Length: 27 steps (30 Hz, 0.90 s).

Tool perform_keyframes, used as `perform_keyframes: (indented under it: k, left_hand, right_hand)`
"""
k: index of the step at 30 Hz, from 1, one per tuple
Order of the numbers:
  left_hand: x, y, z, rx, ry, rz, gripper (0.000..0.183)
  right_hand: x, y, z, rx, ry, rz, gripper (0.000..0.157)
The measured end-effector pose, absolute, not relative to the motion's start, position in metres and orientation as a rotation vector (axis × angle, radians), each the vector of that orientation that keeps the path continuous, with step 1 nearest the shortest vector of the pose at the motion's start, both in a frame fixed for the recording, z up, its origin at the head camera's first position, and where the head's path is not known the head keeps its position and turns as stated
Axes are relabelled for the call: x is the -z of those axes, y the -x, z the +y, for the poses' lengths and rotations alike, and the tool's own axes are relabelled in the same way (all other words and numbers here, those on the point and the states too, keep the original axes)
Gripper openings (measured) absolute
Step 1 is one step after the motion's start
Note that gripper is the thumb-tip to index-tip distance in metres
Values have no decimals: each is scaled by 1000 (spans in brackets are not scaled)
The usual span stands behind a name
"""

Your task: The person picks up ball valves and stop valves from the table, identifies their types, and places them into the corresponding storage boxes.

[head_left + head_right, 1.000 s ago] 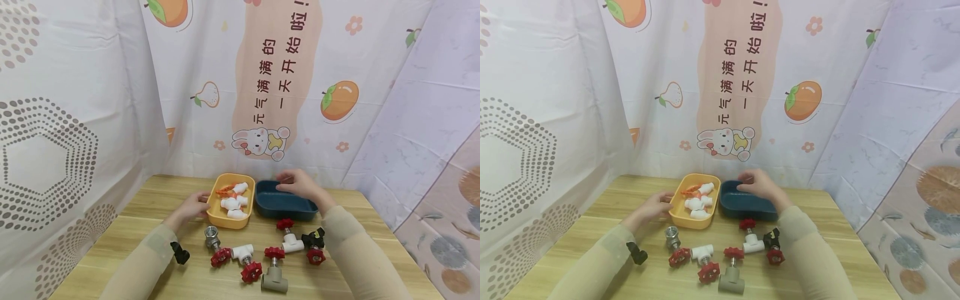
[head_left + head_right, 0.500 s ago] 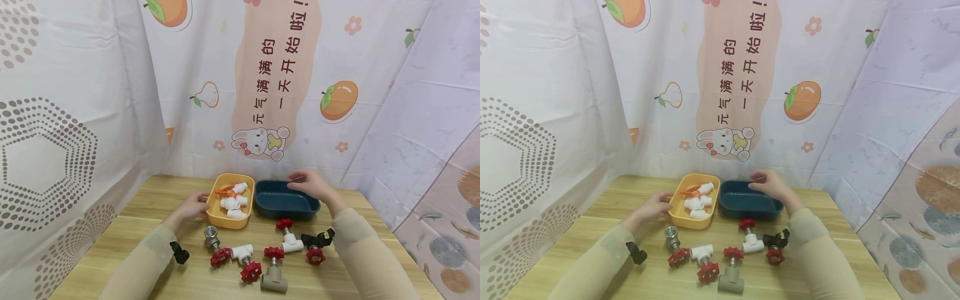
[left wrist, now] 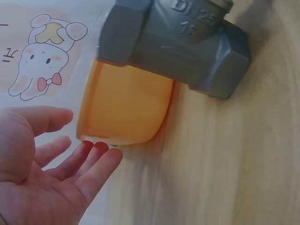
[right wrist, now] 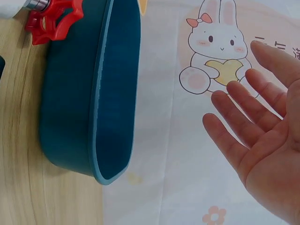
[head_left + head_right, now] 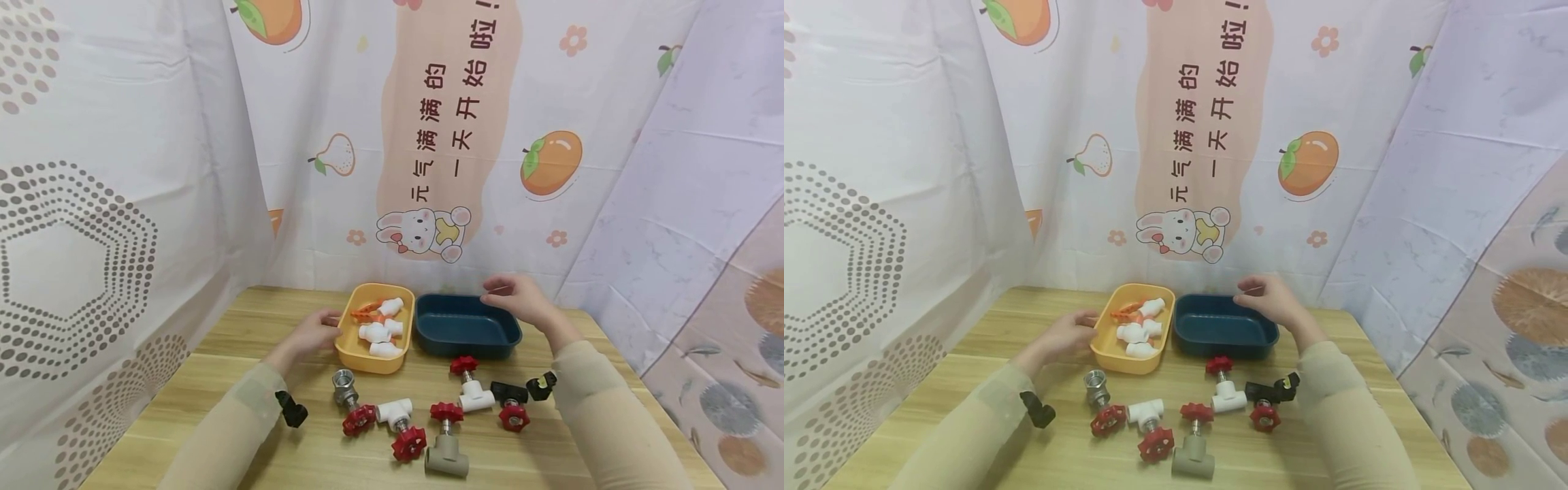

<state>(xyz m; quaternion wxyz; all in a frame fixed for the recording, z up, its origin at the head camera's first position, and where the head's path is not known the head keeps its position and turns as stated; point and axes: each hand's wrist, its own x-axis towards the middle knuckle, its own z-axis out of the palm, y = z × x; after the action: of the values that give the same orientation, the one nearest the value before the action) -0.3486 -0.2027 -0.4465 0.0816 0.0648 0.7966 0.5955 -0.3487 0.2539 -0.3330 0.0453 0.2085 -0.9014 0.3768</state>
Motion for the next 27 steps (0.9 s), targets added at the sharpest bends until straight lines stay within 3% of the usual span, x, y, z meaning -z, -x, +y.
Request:
perform_keyframes:
  k: [12,27]
  left_hand:
    - [428,354,-204,-1482,-232,2731,53]
    - [402,343,-189,-1620,-356,2904,49]
  right_hand:
    - [337,349,262,-1160,-545,-2757,40]
    - [352,349,277,-1222,-517,-2706,45]
